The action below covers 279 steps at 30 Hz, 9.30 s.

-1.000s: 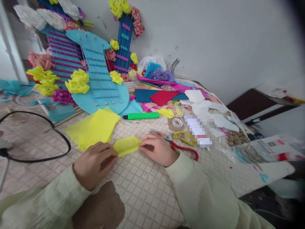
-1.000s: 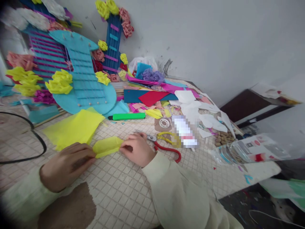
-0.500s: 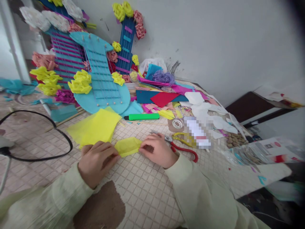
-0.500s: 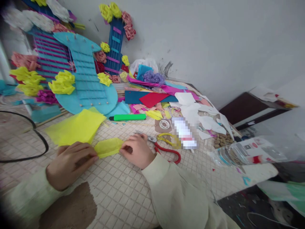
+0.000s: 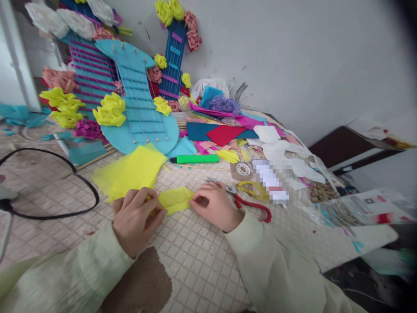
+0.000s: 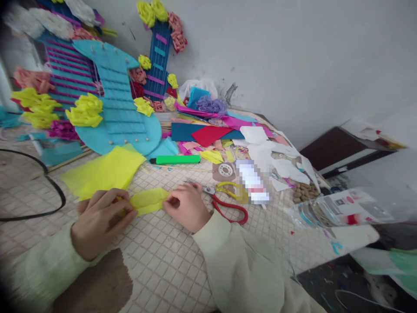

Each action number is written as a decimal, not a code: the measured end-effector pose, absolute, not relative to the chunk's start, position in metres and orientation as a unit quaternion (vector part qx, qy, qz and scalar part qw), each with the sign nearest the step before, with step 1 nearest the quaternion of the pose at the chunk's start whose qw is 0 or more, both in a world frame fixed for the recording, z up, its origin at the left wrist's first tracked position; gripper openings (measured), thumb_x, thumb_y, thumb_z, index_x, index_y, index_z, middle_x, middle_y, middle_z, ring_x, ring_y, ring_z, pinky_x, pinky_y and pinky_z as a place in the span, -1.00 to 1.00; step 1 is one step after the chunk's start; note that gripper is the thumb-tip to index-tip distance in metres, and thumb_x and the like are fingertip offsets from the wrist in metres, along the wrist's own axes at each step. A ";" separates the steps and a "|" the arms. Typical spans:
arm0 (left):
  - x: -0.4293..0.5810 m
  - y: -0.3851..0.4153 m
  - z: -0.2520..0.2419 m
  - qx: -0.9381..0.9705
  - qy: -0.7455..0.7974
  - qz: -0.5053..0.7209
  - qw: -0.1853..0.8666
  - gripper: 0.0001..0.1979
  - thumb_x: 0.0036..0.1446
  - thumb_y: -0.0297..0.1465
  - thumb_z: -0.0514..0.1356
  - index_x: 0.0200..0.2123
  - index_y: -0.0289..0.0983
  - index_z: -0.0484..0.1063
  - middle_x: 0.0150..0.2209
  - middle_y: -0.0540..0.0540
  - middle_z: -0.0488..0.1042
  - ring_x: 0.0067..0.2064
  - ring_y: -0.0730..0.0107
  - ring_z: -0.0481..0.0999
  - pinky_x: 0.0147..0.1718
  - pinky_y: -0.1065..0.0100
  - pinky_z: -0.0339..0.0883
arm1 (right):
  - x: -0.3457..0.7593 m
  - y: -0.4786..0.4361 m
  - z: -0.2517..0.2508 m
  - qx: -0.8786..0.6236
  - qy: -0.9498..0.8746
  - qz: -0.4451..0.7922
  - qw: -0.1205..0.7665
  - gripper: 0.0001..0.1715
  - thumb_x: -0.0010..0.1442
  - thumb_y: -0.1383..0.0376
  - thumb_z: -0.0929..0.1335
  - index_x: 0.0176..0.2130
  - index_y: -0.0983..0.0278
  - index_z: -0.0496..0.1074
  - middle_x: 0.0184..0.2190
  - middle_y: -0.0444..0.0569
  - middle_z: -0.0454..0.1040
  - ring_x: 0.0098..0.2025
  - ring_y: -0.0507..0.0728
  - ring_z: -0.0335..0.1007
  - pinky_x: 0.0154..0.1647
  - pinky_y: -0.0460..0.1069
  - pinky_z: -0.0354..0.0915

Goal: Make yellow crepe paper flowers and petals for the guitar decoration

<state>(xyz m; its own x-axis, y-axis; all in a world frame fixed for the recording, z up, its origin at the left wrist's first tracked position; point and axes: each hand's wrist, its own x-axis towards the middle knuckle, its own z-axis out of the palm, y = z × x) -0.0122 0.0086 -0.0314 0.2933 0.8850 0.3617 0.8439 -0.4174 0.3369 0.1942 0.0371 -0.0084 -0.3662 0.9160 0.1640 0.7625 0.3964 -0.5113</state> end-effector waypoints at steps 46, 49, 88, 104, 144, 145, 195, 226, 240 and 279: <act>-0.016 0.011 -0.018 0.826 0.529 0.196 -0.014 -0.87 0.04 -0.37 0.10 -0.52 -0.21 0.36 -0.33 -0.11 0.37 -0.25 0.13 0.27 -0.33 0.14 0.11 | 0.194 0.037 -0.012 -0.525 -0.813 0.155 0.198 -0.78 0.03 0.31 0.39 -0.58 0.29 0.33 -0.55 -0.19 0.41 -0.34 0.05 0.25 -0.14 0.06 -0.07; -0.014 0.010 -0.016 0.829 0.519 0.209 0.001 -0.84 0.07 -0.38 0.06 -0.49 -0.19 0.41 -0.33 -0.11 0.39 -0.25 0.13 0.30 -0.35 0.16 0.07 | 0.194 0.037 -0.012 -0.521 -0.816 0.156 0.196 -0.78 0.05 0.30 0.38 -0.58 0.28 0.34 -0.54 -0.18 0.41 -0.33 0.06 0.25 -0.14 0.06 -0.07; -0.011 0.013 -0.020 0.819 0.516 0.250 -0.029 -0.84 0.09 -0.34 0.05 -0.46 -0.21 0.37 -0.28 -0.16 0.41 -0.19 0.05 0.27 -0.29 0.11 0.12 | 0.196 0.039 -0.015 -0.513 -0.817 0.156 0.212 -0.79 0.01 0.29 0.40 -0.58 0.29 0.36 -0.56 -0.22 0.41 -0.36 0.02 0.25 -0.17 0.03 -0.11; -0.013 0.012 -0.026 0.825 0.521 0.218 -0.019 -0.73 0.09 -0.30 0.02 -0.57 -0.23 0.39 -0.28 -0.18 0.41 -0.19 0.03 0.27 -0.30 0.10 0.17 | 0.196 0.039 -0.015 -0.513 -0.814 0.164 0.217 -0.81 0.00 0.30 0.40 -0.57 0.29 0.36 -0.55 -0.23 0.41 -0.36 0.01 0.25 -0.15 0.02 -0.11; -0.015 0.011 -0.020 0.821 0.530 0.211 -0.016 -0.93 0.00 -0.35 0.10 -0.46 -0.20 0.33 -0.26 -0.18 0.34 -0.19 0.00 0.26 -0.27 0.05 0.15 | 0.183 0.025 -0.017 -0.310 -0.939 -0.038 0.142 -0.67 0.32 0.28 0.11 -0.22 0.07 0.41 -0.26 -0.10 0.32 -0.17 0.09 0.06 0.01 0.19 -0.23; -0.015 0.011 -0.020 0.822 0.528 0.214 -0.014 -0.93 -0.01 -0.35 0.10 -0.47 -0.20 0.33 -0.26 -0.18 0.34 -0.19 0.00 0.26 -0.26 0.05 0.15 | 0.184 0.025 -0.016 -0.307 -0.941 -0.036 0.138 -0.66 0.32 0.27 0.10 -0.21 0.07 0.41 -0.26 -0.10 0.32 -0.17 0.09 0.05 0.01 0.19 -0.23; -0.019 0.009 -0.011 0.808 0.557 0.191 0.004 -0.59 -0.05 -0.36 0.11 -0.06 -0.18 0.22 -0.15 -0.16 0.43 -0.07 0.00 0.29 -0.17 0.05 0.10 | 0.219 0.046 -0.007 -0.332 -0.904 0.086 0.255 -0.56 0.09 0.55 0.20 -0.21 0.15 0.50 -0.33 -0.07 0.39 -0.19 0.10 0.15 -0.07 0.08 0.02; -0.020 0.011 -0.012 0.806 0.509 0.298 0.052 -0.57 0.02 -0.25 0.09 0.00 -0.15 0.21 -0.10 -0.14 0.40 -0.09 0.08 0.38 -0.17 0.07 0.21 | 0.197 0.038 -0.008 -0.493 -0.728 0.373 0.296 -0.92 -0.02 0.47 0.35 -0.46 0.30 0.39 -0.47 -0.13 0.41 -0.39 0.02 0.29 -0.31 -0.04 0.19; 0.005 0.001 0.003 0.538 0.499 0.390 0.557 -0.70 -0.07 -0.14 0.15 -0.35 -0.24 0.38 -0.43 -0.06 0.46 -0.37 0.32 0.45 -0.42 0.33 0.32 | 0.180 0.018 0.001 -0.405 -0.449 0.592 0.532 -0.78 -0.01 0.27 0.40 -0.29 0.23 0.36 -0.36 -0.16 0.32 -0.38 -0.04 0.28 -0.42 -0.14 0.23; -0.002 0.009 0.007 0.559 0.534 0.341 0.534 -0.72 -0.13 -0.12 0.16 -0.53 -0.23 0.41 -0.61 0.04 0.40 -0.57 0.45 0.32 -0.63 0.46 0.21 | 0.216 0.043 -0.001 -0.382 -0.786 0.183 0.450 -0.62 0.11 0.31 0.33 -0.04 0.14 0.29 -0.13 -0.02 0.34 -0.14 0.11 0.29 -0.07 0.07 0.21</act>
